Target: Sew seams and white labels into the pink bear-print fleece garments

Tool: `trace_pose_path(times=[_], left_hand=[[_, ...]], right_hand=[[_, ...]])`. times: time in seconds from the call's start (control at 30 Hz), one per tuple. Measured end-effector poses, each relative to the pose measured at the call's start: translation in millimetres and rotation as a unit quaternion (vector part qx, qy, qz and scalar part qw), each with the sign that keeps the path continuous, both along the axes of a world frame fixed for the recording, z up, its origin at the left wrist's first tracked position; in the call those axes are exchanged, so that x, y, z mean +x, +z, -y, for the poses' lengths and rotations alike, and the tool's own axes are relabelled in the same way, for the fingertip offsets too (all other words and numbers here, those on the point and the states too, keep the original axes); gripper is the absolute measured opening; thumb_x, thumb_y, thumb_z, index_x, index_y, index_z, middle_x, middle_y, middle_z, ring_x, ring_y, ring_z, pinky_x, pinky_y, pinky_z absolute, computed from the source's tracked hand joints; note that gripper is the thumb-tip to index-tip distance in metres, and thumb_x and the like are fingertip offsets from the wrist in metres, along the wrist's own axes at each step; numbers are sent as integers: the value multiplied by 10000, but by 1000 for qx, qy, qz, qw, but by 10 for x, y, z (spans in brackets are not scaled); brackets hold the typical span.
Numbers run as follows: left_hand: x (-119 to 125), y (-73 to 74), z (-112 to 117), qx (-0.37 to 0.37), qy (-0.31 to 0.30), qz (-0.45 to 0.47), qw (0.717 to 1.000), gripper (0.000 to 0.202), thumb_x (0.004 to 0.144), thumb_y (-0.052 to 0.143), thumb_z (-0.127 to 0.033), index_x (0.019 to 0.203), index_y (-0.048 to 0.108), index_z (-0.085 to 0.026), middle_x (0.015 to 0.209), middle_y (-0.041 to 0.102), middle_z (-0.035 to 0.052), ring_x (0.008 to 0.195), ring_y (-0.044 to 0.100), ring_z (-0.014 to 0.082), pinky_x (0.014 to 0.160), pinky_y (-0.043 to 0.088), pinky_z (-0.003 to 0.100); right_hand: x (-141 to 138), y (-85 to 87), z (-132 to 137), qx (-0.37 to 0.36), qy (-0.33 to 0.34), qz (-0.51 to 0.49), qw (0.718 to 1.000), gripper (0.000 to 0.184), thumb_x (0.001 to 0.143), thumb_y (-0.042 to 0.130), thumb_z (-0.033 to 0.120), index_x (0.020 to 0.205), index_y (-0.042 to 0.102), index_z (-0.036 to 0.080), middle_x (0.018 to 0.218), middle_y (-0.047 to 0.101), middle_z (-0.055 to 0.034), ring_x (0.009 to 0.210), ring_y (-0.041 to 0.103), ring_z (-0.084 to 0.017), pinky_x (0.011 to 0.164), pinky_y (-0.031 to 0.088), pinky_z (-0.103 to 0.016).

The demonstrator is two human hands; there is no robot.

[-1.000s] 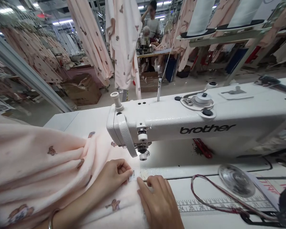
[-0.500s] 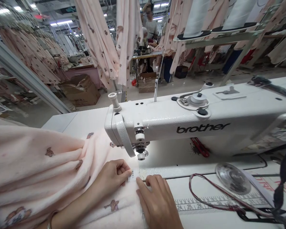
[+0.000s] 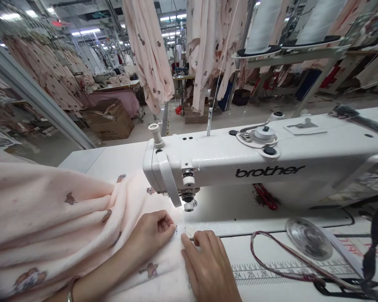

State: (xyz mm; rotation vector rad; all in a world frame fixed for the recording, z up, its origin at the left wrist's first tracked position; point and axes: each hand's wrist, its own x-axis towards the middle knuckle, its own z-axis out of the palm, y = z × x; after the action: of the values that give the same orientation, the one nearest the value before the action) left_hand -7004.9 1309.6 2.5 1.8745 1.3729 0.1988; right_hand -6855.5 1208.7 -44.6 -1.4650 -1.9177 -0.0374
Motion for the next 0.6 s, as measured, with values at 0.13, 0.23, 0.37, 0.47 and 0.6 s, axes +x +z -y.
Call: trace_pose_path(times=[0.13, 0.23, 0.37, 0.47, 0.6], left_hand=[[-139, 218, 154, 111, -106, -58, 986, 251, 837, 494, -206, 1076, 562, -175, 924, 627, 46, 786, 625, 191, 705, 521, 330], [-305, 336, 269, 171, -252, -74, 950, 320, 876, 467, -177, 1190, 526, -173, 1193, 572, 104, 1030, 610, 225, 883, 537, 369], [-474, 209, 303, 275, -398, -92, 870, 539, 890, 512, -250, 1380, 361, -82, 1449, 379, 172, 1347, 355, 289, 1057, 430, 402], [-523, 58, 278, 306, -413, -102, 852, 611, 909, 492, -294, 1434, 265, -78, 1495, 293, 152, 1396, 250, 262, 1091, 387, 380], [-533, 0, 272, 324, -417, -116, 841, 616, 909, 486, -310, 1428, 270, -59, 1502, 265, 158, 1403, 227, 260, 1085, 389, 388]], right_hand=[[7, 22, 7, -2, 2, -1, 1000, 246, 910, 430, 129, 1094, 593, 134, 830, 484, -72, 755, 449, -183, 634, 389, -308], [13, 41, 4, 2, 9, -2, 1000, 247, 906, 438, 118, 1098, 593, 128, 831, 488, -74, 754, 450, -183, 639, 392, -312], [9, 51, -3, 7, 6, -6, 1000, 250, 905, 430, 112, 1092, 595, 128, 813, 489, -71, 752, 449, -185, 633, 389, -310], [2, 43, 1, 2, 3, -8, 1000, 254, 907, 422, 112, 1091, 594, 144, 818, 492, -70, 755, 448, -185, 633, 385, -308], [-2, 36, 9, -12, 2, -14, 1000, 255, 902, 429, 101, 1093, 590, 148, 820, 489, -69, 752, 443, -184, 632, 382, -306]])
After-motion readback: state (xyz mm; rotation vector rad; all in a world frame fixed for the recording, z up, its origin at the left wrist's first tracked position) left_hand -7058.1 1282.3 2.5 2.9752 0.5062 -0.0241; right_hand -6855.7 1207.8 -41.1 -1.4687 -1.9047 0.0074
